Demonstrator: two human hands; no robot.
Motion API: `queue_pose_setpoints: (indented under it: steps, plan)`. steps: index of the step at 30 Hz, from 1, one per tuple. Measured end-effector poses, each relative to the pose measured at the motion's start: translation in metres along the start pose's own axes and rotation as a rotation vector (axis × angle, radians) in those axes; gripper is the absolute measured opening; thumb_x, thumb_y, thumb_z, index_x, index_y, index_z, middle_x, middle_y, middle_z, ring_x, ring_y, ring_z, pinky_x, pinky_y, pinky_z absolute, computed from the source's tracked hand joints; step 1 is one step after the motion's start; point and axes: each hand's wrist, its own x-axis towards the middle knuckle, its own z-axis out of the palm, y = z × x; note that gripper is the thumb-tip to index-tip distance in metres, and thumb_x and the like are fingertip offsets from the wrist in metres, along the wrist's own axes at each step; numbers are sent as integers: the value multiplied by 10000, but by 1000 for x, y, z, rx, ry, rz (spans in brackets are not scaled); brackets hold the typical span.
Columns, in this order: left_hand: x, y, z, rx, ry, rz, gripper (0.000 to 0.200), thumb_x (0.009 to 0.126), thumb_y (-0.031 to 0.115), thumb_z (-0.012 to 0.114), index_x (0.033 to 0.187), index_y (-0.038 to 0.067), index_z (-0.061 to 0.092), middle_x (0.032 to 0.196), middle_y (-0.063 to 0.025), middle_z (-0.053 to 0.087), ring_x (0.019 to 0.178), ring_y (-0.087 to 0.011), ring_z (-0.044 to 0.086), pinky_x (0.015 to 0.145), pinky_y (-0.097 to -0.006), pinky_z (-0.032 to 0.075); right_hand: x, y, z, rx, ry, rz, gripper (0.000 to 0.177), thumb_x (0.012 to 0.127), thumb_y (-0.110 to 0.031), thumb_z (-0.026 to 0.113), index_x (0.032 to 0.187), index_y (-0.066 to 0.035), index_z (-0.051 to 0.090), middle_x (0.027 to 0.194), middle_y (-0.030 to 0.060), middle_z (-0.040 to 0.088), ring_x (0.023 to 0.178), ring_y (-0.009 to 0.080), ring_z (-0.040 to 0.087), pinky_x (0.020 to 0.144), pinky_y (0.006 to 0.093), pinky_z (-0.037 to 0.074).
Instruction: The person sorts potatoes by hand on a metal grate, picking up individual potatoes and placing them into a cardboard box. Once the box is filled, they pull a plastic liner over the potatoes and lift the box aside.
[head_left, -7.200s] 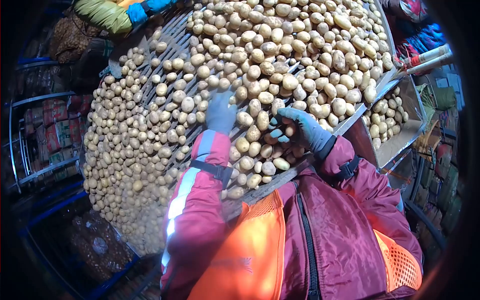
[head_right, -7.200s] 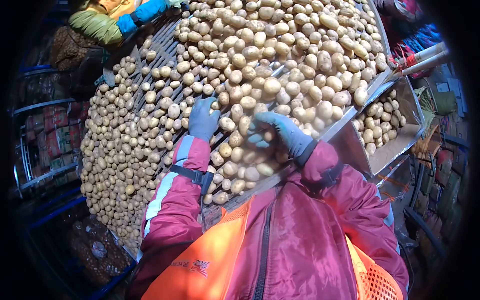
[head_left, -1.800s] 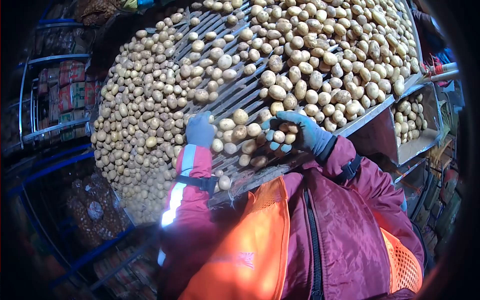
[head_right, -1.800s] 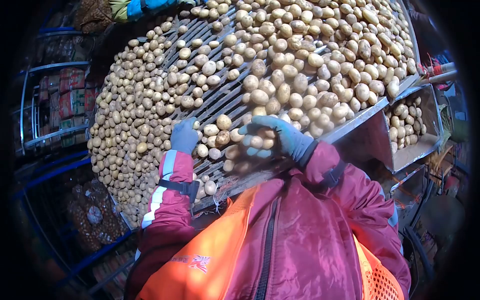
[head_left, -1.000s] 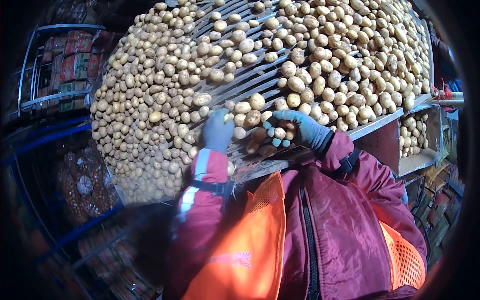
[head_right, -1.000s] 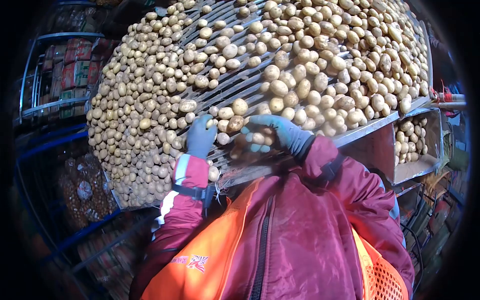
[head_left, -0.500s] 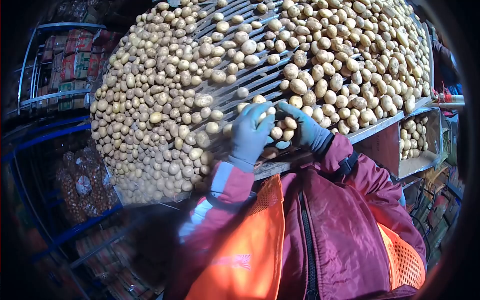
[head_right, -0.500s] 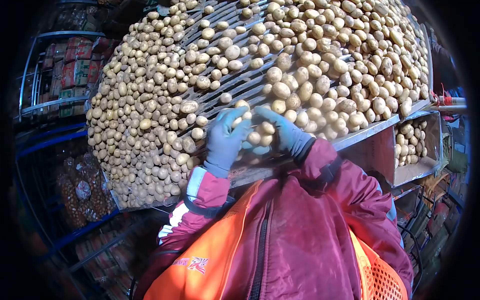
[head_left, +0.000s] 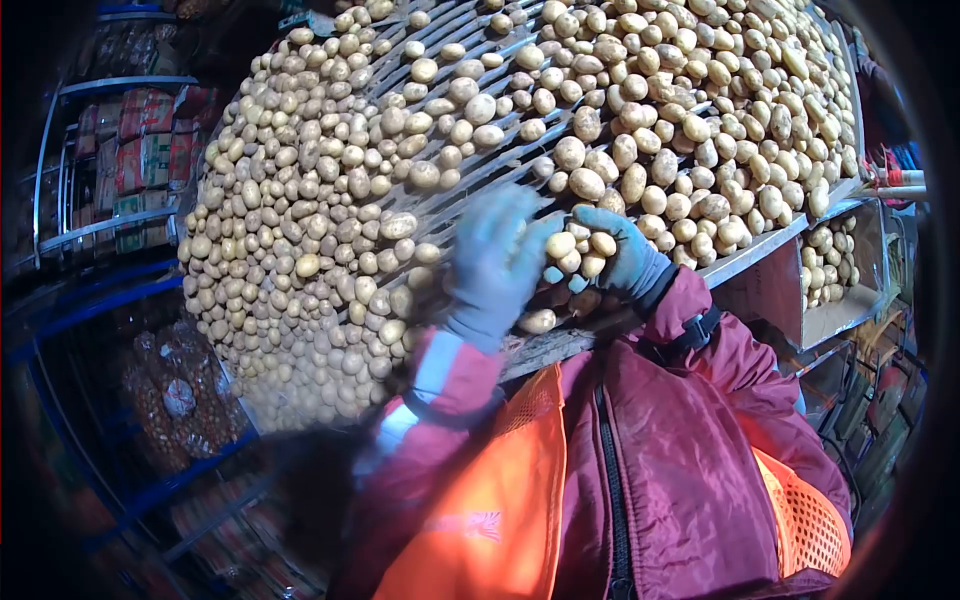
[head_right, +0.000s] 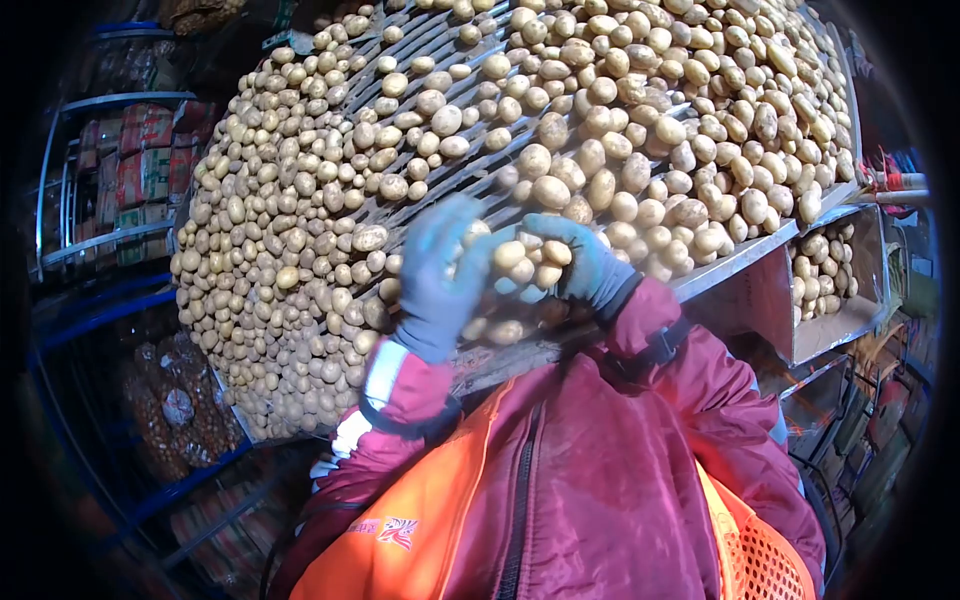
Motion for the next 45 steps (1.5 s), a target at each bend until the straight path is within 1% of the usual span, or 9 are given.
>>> queue_pose_setpoints:
  steps: [6, 7, 27, 30, 34, 36, 40, 42, 45]
  plan:
    - [40, -142, 16, 136, 33, -331, 444, 949, 304, 644, 1283, 12, 643, 1311, -239, 615, 1222, -378, 575, 1076, -458, 438, -20, -23, 3, -169, -83, -63, 417, 957, 28, 612, 1366, -28, 556, 1298, 159, 651, 1043, 254, 709, 770, 336, 629]
    - [44, -156, 25, 168, 35, -342, 439, 952, 328, 625, 1266, 23, 652, 1301, -241, 619, 1202, -386, 578, 1057, -466, 446, -19, -30, 19, -200, 41, -42, 531, 1047, -352, 456, 1398, 42, 520, 1216, 219, 677, 932, 313, 738, 681, 384, 642]
    - [51, -170, 61, 498, -122, -467, 386, 816, 343, 758, 996, 5, 709, 1035, -229, 687, 958, -371, 665, 845, -472, 525, -32, -49, 25, 160, -89, 41, 531, 984, -354, 542, 1334, 46, 562, 1174, 248, 671, 767, 303, 697, 522, 329, 589]
    - [48, -162, 37, 135, 35, -554, 342, 842, 260, 787, 1062, 10, 714, 957, -148, 714, 822, -243, 689, 767, -358, 547, -31, -45, 21, -178, 29, -72, 465, 1047, -308, 484, 1362, 24, 568, 1172, 149, 698, 778, 174, 683, 613, 268, 571]
    - [24, -225, 0, -100, 265, -587, 292, 867, 142, 796, 1049, -57, 683, 896, -59, 686, 778, -123, 602, 716, -279, 505, -31, -47, 26, -8, 19, -32, 438, 1017, -287, 519, 1300, 40, 588, 1125, 190, 685, 789, 250, 686, 641, 321, 602]
    - [38, -236, -14, -190, 291, -663, 305, 861, 149, 800, 1038, -67, 678, 900, -58, 684, 764, -120, 591, 697, -276, 492, -36, -50, 35, -144, 20, -56, 369, 1007, -137, 565, 1350, -5, 591, 1163, 92, 693, 832, 121, 662, 641, 213, 531]
    - [92, -245, 8, -193, 309, -786, 271, 821, 153, 806, 993, -32, 707, 887, -59, 670, 759, -130, 586, 698, -267, 497, -33, -47, 33, -40, 24, 8, 359, 1059, -248, 495, 1323, -34, 610, 1127, 78, 696, 801, 133, 660, 618, 237, 539]
    - [106, -235, 45, -780, 280, -735, 289, 844, 164, 792, 1060, -5, 700, 953, -53, 677, 793, -122, 599, 712, -251, 505, -35, -47, 38, -151, 103, -22, 349, 1062, -258, 484, 1303, -44, 618, 1112, 75, 696, 779, 138, 662, 601, 245, 540]
    - [93, -165, 39, -920, 267, -870, 355, 882, 145, 746, 1195, 4, 655, 1057, -70, 689, 900, -153, 652, 773, -283, 542, -32, -44, 41, -284, 197, -62, 343, 1064, -293, 469, 1255, -64, 638, 1054, 67, 702, 725, 147, 659, 562, 259, 533]
